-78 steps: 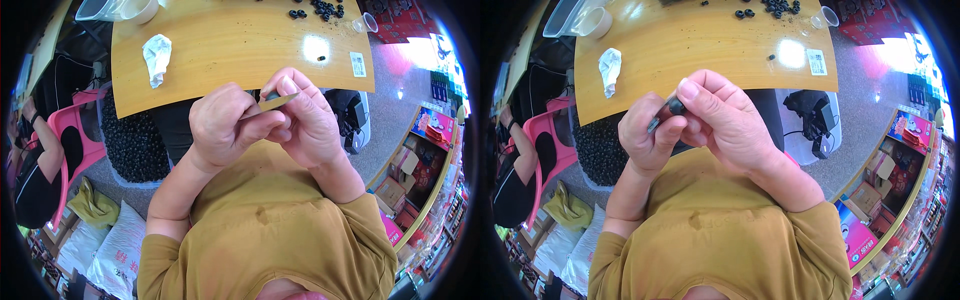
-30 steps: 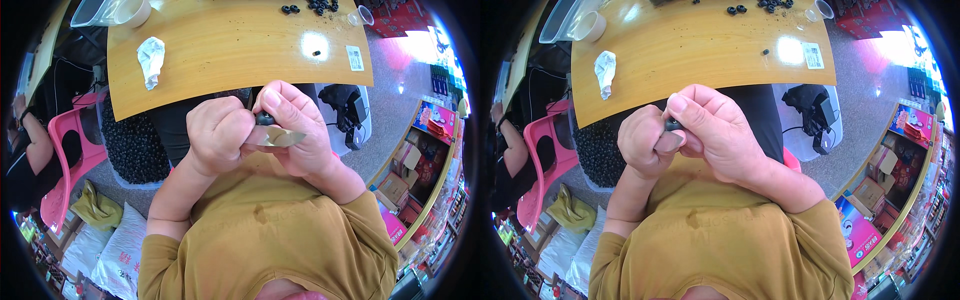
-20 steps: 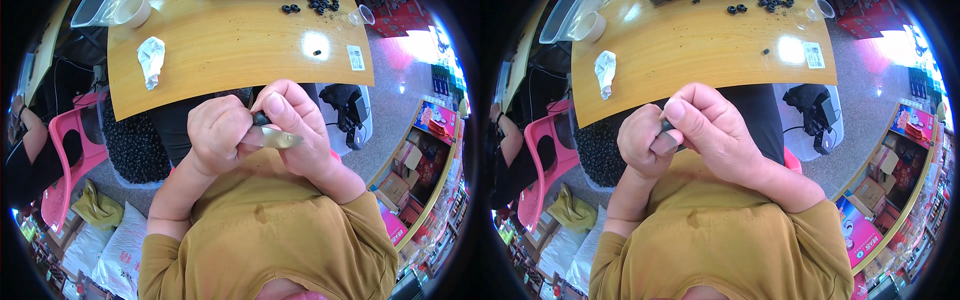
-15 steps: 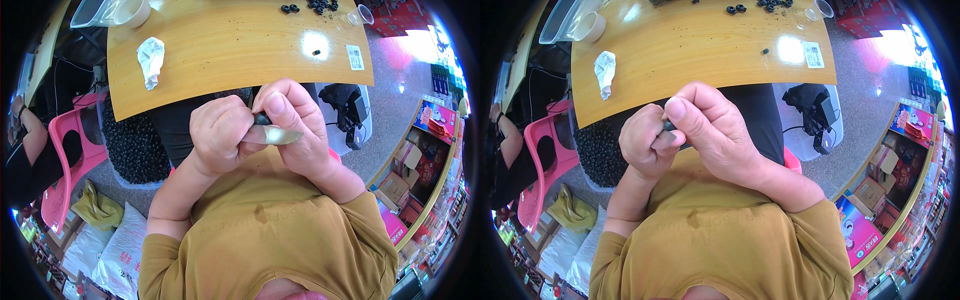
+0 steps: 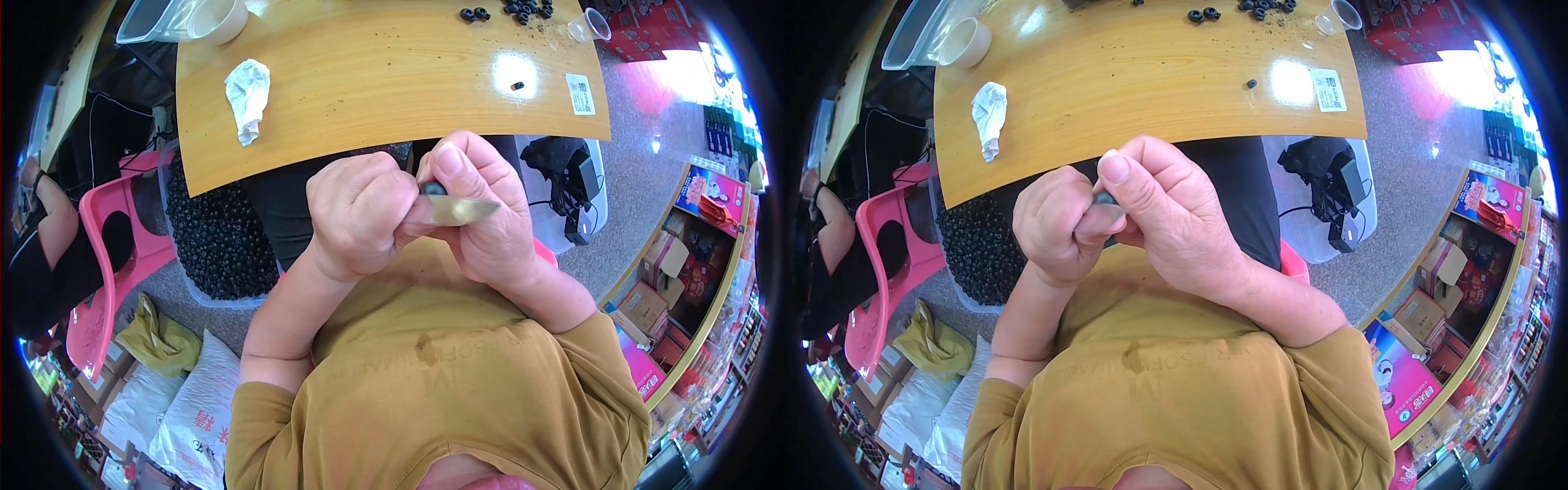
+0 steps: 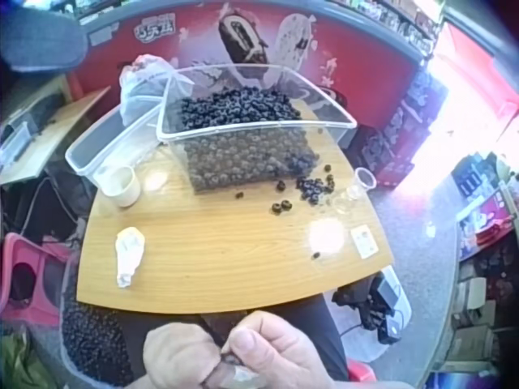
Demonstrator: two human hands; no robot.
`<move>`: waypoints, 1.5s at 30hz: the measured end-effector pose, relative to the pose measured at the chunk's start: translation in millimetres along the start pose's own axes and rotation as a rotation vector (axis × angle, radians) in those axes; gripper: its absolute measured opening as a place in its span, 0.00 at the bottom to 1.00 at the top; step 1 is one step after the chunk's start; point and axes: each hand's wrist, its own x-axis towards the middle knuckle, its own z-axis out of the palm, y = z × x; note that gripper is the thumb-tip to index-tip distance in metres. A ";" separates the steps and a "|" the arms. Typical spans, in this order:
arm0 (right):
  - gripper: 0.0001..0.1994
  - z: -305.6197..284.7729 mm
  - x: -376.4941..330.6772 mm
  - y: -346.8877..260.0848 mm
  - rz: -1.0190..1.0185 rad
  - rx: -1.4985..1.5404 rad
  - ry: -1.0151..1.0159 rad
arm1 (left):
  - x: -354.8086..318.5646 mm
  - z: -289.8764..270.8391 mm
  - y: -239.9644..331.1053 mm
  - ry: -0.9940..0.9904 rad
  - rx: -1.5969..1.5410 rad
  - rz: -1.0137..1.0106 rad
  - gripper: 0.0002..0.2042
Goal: Trimming excess flash or material from small black rubber components using a utility knife.
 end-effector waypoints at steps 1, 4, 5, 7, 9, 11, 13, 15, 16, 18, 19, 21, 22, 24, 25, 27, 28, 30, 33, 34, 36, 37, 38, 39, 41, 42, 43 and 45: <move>0.11 -0.7 0.2 0.0 -0.005 -0.001 -0.005 | -0.3 0.1 0.5 -0.007 0.009 0.005 0.16; 0.11 2.8 -0.9 -2.2 0.011 0.018 0.015 | -1.2 2.0 -0.8 0.036 -0.001 0.026 0.16; 0.11 2.7 -0.5 -1.4 0.010 0.019 0.016 | -0.5 1.2 -0.6 0.035 -0.003 0.027 0.16; 0.11 1.8 0.8 0.7 -0.046 0.055 -0.060 | 2.2 -2.6 0.4 0.010 -0.054 0.001 0.17; 0.11 0.7 1.3 0.1 -0.045 0.031 -0.060 | 6.1 -4.1 1.4 0.003 -0.034 -0.013 0.17; 0.11 -0.1 1.4 -0.2 -0.040 0.006 -0.062 | 5.5 -3.6 0.9 -0.003 -0.010 -0.029 0.17; 0.11 -0.1 1.3 -1.1 -0.008 0.054 -0.063 | 3.1 -0.6 -1.2 0.029 -0.026 0.004 0.17; 0.11 1.5 0.2 -4.2 0.015 0.034 -0.032 | 2.9 -3.2 1.5 -0.009 -0.002 0.007 0.16; 0.10 2.0 0.2 -5.9 0.036 0.014 -0.002 | 3.4 -4.1 2.5 -0.046 0.022 0.010 0.15; 0.10 1.6 0.4 -6.9 0.012 0.034 -0.030 | 2.4 -3.6 3.4 -0.032 0.026 0.017 0.15; 0.10 1.3 0.5 -7.5 -0.010 0.056 -0.055 | 2.4 -2.7 3.3 -0.020 0.028 0.023 0.14; 0.10 4.4 1.5 -8.3 -0.027 0.026 -0.045 | 4.4 -1.4 2.5 0.014 0.020 0.027 0.14; 0.10 5.8 0.7 -8.1 -0.041 -0.001 -0.033 | 4.8 -1.6 3.2 0.044 0.012 0.029 0.14; 0.10 5.4 -0.3 -7.0 -0.046 0.006 -0.047 | 9.6 -6.0 7.0 0.019 0.014 0.000 0.14; 0.10 5.2 0.0 -6.1 -0.047 0.011 -0.065 | 10.5 -8.0 7.9 -0.005 0.021 -0.031 0.14; 0.10 4.8 0.1 -4.7 -0.032 0.006 -0.054 | 7.9 -7.1 4.7 -0.008 0.010 -0.009 0.15; 0.10 5.0 0.1 -4.9 -0.021 -0.001 -0.042 | 7.2 -6.6 3.6 -0.010 -0.004 0.017 0.15; 0.11 8.0 -1.1 -7.8 -0.020 0.031 -0.035 | 5.5 -4.8 5.8 -0.006 0.026 0.026 0.15; 0.11 4.6 -1.6 -8.3 -0.039 0.011 -0.052 | 3.5 -4.4 5.2 -0.001 0.028 0.035 0.15; 0.11 3.1 -1.8 -7.6 -0.057 -0.039 -0.076 | 2.8 -4.7 4.7 -0.001 0.000 0.034 0.15; 0.11 5.1 -2.0 -6.8 -0.058 -0.015 -0.074 | 4.1 -4.5 5.1 0.013 0.000 0.033 0.15; 0.11 5.9 -2.1 -6.6 -0.059 0.009 -0.073 | 5.3 -4.6 5.5 0.027 -0.001 0.033 0.15; 0.11 5.1 -2.2 -6.0 -0.059 0.010 -0.072 | 6.4 -5.8 6.0 0.026 -0.001 0.033 0.15; 0.11 3.9 -2.0 -5.1 -0.054 0.024 -0.072 | 7.3 -7.6 6.5 -0.005 -0.017 0.005 0.14; 0.11 3.2 -1.2 -4.4 -0.047 0.038 -0.075 | 6.9 -8.3 6.3 -0.036 -0.028 -0.025 0.14; 0.11 3.2 -0.7 -4.5 -0.041 0.035 -0.073 | 6.1 -7.1 5.6 -0.035 -0.025 -0.022 0.13; 0.11 3.2 -0.9 -4.8 -0.037 0.032 -0.067 | 5.6 -5.7 5.3 -0.034 -0.025 -0.016 0.13; 0.11 1.5 -0.6 -4.1 -0.047 0.024 -0.052 | 6.0 -2.9 5.4 -0.025 -0.018 0.002 0.13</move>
